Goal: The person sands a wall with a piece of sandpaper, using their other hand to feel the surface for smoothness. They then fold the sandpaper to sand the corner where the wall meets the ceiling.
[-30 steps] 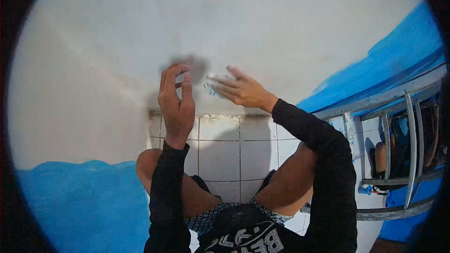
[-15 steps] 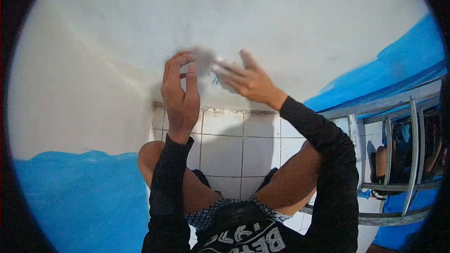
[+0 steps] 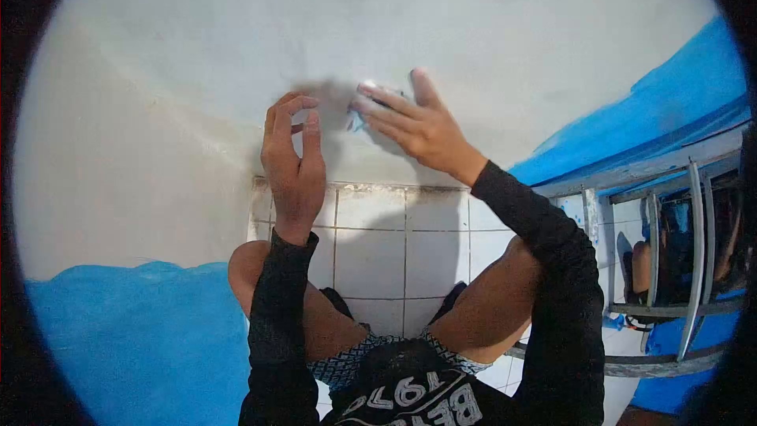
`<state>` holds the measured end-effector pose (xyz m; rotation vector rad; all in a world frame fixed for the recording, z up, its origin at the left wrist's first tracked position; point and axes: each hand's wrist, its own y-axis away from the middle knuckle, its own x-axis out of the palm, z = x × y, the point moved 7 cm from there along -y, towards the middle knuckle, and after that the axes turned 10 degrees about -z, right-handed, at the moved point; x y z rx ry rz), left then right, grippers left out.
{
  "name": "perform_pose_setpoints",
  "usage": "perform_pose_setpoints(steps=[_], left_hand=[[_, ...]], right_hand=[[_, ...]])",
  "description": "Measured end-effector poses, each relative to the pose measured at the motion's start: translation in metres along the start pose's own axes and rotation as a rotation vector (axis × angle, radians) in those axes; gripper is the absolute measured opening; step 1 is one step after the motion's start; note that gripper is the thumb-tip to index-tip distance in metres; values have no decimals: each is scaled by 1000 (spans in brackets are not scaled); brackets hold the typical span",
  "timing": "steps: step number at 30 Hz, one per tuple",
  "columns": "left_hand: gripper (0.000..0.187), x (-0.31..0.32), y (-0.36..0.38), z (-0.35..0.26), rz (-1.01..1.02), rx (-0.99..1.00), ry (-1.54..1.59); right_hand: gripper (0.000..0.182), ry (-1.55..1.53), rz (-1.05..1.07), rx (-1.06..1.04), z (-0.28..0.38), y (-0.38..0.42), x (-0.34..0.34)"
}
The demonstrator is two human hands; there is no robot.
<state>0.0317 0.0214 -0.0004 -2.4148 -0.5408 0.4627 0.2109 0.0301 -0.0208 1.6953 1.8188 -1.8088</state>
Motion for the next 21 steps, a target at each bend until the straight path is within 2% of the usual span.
perform_pose_setpoints(steps=[3,4,7,12,13,15,16,20,21], left_hand=[[21,1,-2,4,-13,-43,37],[21,1,-3,6,-19,-32,49],[22,-1,-1,5,-23,-41,82],[25,-10,1,2,-10,-85,50],[25,-10,2,3,-3,-83,52],[26,-15,1,6,-96,-56,-72],[26,-17,1,6,-92,-50,-60],[29,-23,-1,4,-103,-101,58],[30,-24,0,3,-103,-129,125]], right_hand=[[34,-58,100,-123,12,39,50],[35,11,103,-178,18,40,51],[37,-34,147,-145,18,29,49],[37,168,-151,35,-13,-20,-36],[37,172,-150,41,-12,-13,-31],[36,19,30,-32,-1,17,11],[33,-38,30,-79,6,33,30],[32,-19,113,-182,7,47,34],[33,30,32,-108,-1,29,6]])
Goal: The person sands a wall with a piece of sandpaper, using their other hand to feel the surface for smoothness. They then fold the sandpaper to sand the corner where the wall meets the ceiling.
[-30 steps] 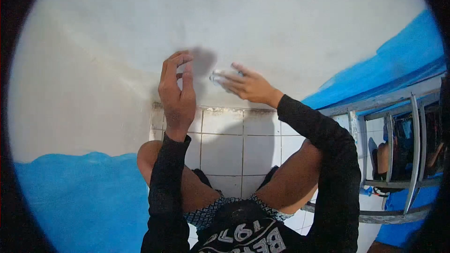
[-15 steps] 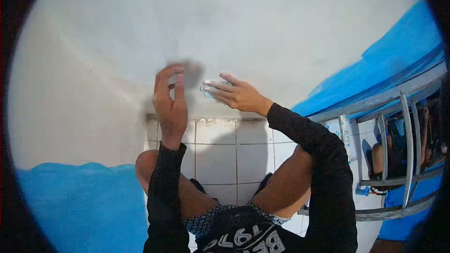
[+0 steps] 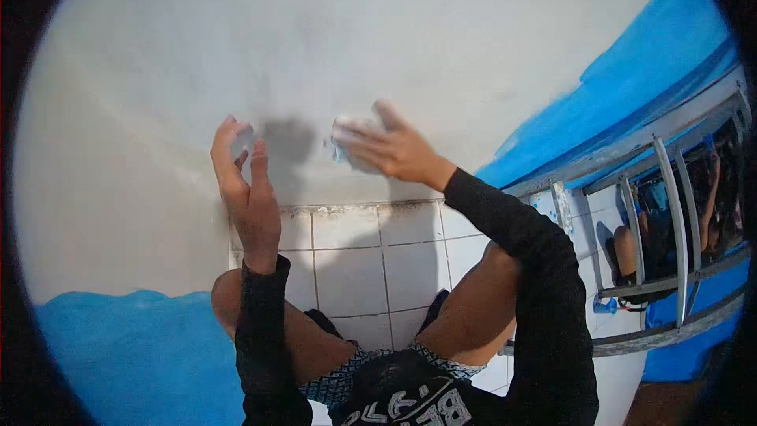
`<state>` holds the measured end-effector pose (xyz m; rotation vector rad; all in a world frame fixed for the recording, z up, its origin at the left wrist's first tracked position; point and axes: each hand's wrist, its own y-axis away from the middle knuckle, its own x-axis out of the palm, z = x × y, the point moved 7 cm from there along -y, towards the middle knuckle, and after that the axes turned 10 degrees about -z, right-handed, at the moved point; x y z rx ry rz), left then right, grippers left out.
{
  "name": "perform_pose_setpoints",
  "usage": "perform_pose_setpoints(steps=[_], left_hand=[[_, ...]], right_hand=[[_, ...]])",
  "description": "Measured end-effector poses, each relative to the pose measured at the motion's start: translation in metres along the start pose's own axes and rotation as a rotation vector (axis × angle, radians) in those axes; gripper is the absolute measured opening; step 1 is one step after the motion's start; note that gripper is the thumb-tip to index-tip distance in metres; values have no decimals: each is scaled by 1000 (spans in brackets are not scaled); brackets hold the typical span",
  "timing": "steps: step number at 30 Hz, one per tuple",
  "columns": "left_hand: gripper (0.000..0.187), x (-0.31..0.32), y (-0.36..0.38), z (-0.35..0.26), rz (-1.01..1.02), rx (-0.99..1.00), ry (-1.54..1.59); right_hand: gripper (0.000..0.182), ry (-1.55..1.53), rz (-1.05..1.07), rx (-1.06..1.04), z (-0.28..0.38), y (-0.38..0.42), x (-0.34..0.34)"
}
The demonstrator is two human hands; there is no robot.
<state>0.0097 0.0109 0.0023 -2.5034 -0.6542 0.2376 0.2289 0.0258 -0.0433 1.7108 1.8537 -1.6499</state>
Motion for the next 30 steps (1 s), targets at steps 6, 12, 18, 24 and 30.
perform_pose_setpoints(steps=[6,12,18,24,30], left_hand=[[30,11,3,-4,2,36,-22],[30,34,24,-19,94,-39,119],[31,41,24,-23,95,-13,120],[30,43,22,-16,100,-35,47],[32,45,21,-25,103,43,99]], right_hand=[[45,231,-47,115,-22,5,-36],[50,-9,71,52,-8,33,-12],[41,282,-105,189,-45,37,-64],[44,253,100,-6,-34,70,-44],[40,345,-2,117,-42,91,-48]])
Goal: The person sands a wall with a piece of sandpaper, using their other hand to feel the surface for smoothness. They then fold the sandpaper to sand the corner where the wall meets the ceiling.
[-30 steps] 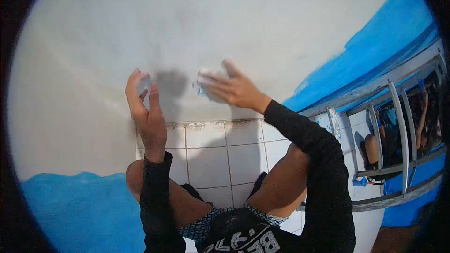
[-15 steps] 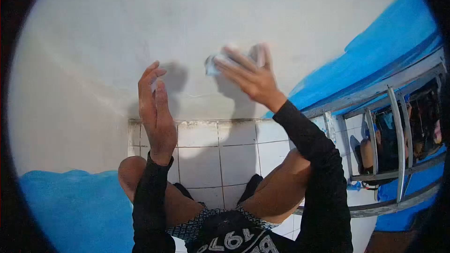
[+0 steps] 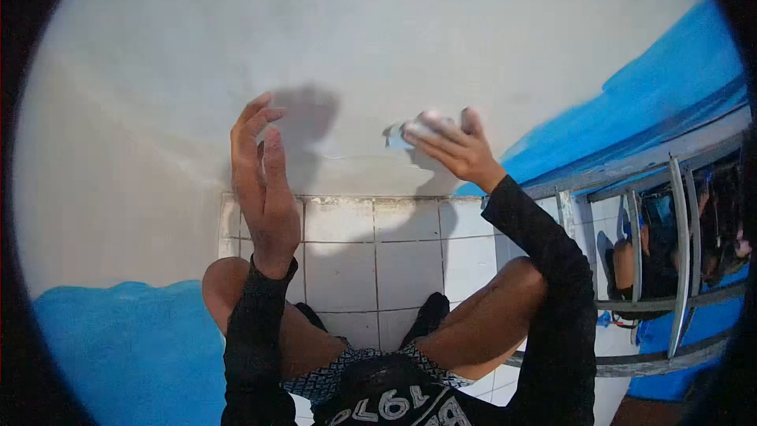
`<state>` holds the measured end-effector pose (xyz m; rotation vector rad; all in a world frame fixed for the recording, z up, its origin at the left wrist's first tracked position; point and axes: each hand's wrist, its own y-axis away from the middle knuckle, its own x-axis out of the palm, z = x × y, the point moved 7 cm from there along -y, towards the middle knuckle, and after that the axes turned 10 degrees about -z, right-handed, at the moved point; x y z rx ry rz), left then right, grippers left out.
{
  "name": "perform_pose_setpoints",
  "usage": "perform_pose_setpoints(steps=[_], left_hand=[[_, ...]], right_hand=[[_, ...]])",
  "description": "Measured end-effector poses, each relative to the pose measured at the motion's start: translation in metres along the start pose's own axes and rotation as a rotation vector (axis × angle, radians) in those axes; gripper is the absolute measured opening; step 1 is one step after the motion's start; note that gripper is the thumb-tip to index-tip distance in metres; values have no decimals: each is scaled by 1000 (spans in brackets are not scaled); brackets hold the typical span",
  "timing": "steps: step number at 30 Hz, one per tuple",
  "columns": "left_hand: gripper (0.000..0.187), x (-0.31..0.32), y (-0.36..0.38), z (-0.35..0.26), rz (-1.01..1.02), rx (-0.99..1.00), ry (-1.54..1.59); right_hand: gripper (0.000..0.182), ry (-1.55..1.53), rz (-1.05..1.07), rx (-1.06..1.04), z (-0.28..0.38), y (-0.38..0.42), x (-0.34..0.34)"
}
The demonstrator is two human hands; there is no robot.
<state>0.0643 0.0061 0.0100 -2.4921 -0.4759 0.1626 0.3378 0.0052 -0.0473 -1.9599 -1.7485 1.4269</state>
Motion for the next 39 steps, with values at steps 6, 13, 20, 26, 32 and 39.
perform_pose_setpoints(steps=[6,13,20,26,32,39], left_hand=[[34,1,-6,10,-30,-81,1],[39,10,-2,15,-6,-29,-61],[39,10,-3,2,-48,94,-153],[39,12,-1,-2,-43,120,-172],[39,0,-4,-7,-59,121,-168],[42,-10,-5,-7,-86,20,-55]], right_hand=[[40,-29,11,-44,-3,5,-1],[46,39,40,-29,-6,8,0],[48,-12,-114,143,-22,-23,-28],[58,-86,152,-183,19,27,26],[44,-16,-170,110,-16,-24,-24],[42,-149,56,-11,0,-11,-4]])
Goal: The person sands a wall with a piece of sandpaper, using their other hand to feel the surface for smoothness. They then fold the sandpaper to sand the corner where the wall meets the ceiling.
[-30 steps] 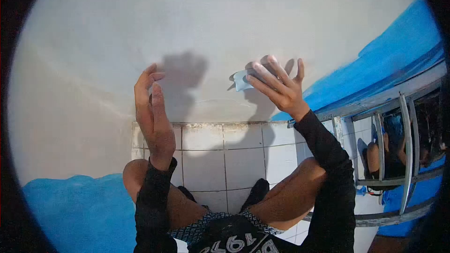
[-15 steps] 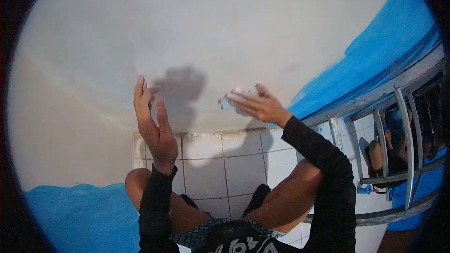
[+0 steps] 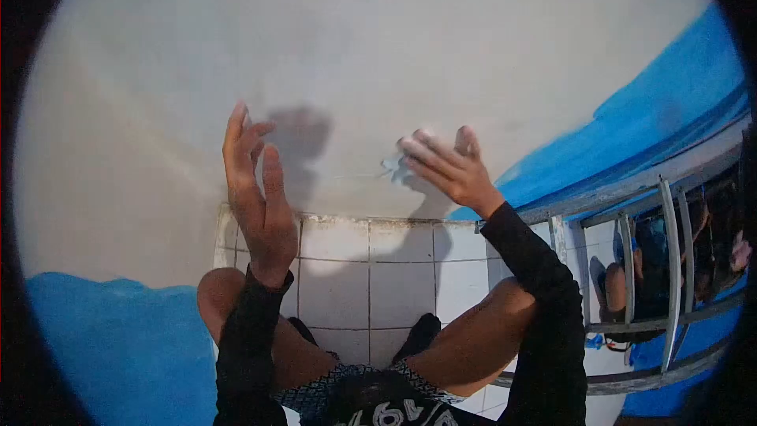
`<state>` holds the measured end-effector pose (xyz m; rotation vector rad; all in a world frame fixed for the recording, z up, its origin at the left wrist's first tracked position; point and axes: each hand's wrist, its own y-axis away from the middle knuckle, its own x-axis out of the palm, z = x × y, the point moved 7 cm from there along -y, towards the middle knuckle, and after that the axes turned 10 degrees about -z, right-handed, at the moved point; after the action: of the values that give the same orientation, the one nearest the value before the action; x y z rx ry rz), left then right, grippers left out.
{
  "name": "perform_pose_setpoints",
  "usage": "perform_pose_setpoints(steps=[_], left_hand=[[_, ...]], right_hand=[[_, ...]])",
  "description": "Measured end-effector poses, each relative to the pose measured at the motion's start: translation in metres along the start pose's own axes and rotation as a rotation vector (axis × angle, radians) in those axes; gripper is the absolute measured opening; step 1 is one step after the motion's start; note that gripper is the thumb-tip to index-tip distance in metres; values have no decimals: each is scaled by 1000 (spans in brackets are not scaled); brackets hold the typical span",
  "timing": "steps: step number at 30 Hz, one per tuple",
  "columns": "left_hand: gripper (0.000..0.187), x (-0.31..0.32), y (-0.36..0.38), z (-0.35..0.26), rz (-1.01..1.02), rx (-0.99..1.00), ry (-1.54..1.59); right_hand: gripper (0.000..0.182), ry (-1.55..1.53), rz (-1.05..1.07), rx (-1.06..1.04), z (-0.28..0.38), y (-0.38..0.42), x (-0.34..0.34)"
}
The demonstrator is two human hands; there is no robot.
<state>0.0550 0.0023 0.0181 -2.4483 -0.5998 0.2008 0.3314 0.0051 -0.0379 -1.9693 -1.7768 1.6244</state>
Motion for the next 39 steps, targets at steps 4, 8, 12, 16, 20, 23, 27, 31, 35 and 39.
perform_pose_setpoints(steps=[4,8,12,16,20,23,27,31,35,39], left_hand=[[37,-9,1,-18,-8,259,-177],[38,-15,10,-22,72,369,-188],[41,-26,9,-18,89,373,-214],[42,-28,8,-29,95,426,-217],[44,-21,9,-27,104,388,-169],[44,-17,10,-24,107,315,-138],[43,-14,8,-22,95,286,-122],[43,-19,2,-17,67,217,-92],[46,-24,-1,-13,34,166,-77],[49,-21,0,-9,37,113,-120]], right_hand=[[46,69,-73,56,-4,-9,-12],[43,112,166,-161,13,25,25],[45,86,-62,22,-9,-9,-15],[44,43,68,6,3,4,1],[42,59,37,-60,6,1,0],[43,114,-67,103,-9,-32,-32],[42,1,89,38,7,-1,3],[40,-9,91,10,7,2,4],[41,80,-29,92,-4,-19,-19],[45,-107,156,21,13,14,16]])
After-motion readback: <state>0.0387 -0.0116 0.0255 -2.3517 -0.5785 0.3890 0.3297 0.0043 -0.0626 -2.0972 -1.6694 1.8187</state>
